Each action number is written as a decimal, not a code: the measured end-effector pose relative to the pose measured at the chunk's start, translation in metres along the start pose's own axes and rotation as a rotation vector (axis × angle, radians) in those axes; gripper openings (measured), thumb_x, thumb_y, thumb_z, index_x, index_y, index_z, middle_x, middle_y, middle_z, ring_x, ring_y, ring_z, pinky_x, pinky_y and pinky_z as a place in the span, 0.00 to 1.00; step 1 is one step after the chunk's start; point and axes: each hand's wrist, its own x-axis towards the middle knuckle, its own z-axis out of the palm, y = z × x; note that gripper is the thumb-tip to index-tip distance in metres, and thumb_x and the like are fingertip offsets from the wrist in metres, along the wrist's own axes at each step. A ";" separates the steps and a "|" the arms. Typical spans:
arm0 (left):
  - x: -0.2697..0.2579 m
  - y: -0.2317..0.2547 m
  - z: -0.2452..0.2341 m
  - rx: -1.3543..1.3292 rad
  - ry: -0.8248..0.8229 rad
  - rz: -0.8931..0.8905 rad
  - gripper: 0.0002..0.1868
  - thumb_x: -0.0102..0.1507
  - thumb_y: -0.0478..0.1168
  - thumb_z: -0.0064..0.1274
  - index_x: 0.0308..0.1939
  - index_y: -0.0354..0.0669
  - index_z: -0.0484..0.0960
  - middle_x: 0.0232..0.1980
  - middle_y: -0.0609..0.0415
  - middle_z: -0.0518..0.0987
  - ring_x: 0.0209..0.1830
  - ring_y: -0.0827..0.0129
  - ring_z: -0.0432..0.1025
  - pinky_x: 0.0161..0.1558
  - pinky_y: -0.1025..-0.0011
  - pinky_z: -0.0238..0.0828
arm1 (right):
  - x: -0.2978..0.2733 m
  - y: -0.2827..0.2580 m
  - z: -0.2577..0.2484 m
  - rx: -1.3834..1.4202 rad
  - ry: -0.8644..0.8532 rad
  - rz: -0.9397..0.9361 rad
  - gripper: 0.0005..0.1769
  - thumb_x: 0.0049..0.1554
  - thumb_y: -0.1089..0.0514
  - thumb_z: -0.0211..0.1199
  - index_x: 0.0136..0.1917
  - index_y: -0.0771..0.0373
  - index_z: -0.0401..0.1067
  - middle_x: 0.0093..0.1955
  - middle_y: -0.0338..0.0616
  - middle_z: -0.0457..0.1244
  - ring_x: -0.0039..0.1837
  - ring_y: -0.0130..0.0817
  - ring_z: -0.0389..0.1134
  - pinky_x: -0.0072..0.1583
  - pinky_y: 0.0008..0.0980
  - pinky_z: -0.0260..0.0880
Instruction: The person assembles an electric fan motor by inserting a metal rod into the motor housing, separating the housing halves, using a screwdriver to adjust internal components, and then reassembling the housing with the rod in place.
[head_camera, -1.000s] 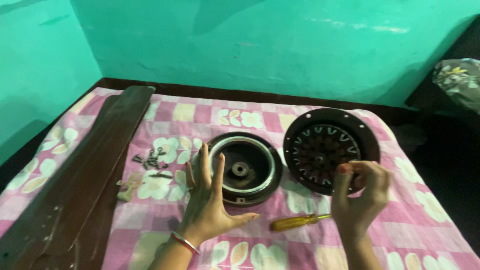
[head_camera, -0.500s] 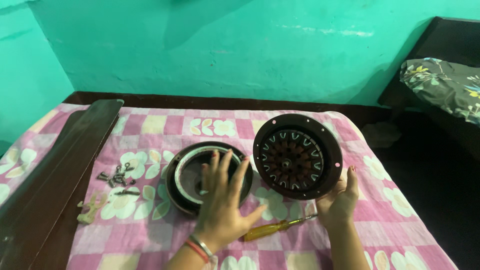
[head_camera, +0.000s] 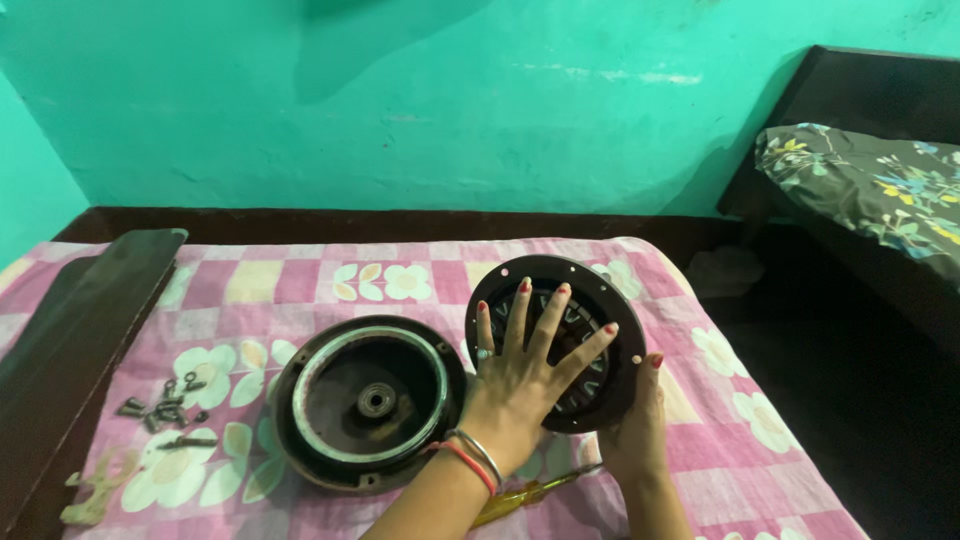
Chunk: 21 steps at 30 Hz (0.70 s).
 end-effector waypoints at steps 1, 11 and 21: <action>0.001 0.001 0.003 0.132 0.002 0.025 0.62 0.52 0.34 0.66 0.79 0.82 0.45 0.81 0.45 0.39 0.81 0.35 0.36 0.69 0.27 0.35 | 0.001 0.001 -0.003 0.018 0.016 0.018 0.40 0.65 0.32 0.45 0.75 0.66 0.61 0.68 0.51 0.64 0.65 0.41 0.68 0.65 0.44 0.69; 0.000 -0.002 0.014 -0.015 0.146 0.054 0.59 0.50 0.35 0.67 0.76 0.81 0.49 0.75 0.45 0.49 0.77 0.40 0.47 0.70 0.27 0.41 | 0.005 0.005 -0.020 0.044 0.010 0.043 0.39 0.62 0.33 0.49 0.74 0.64 0.62 0.68 0.48 0.64 0.66 0.39 0.68 0.66 0.45 0.69; -0.001 0.039 -0.001 -0.580 0.424 -0.520 0.76 0.37 0.59 0.78 0.79 0.55 0.41 0.72 0.26 0.48 0.74 0.31 0.48 0.67 0.32 0.48 | 0.007 0.007 -0.035 0.036 -0.084 0.070 0.41 0.61 0.33 0.52 0.74 0.66 0.62 0.69 0.53 0.64 0.68 0.44 0.68 0.68 0.46 0.67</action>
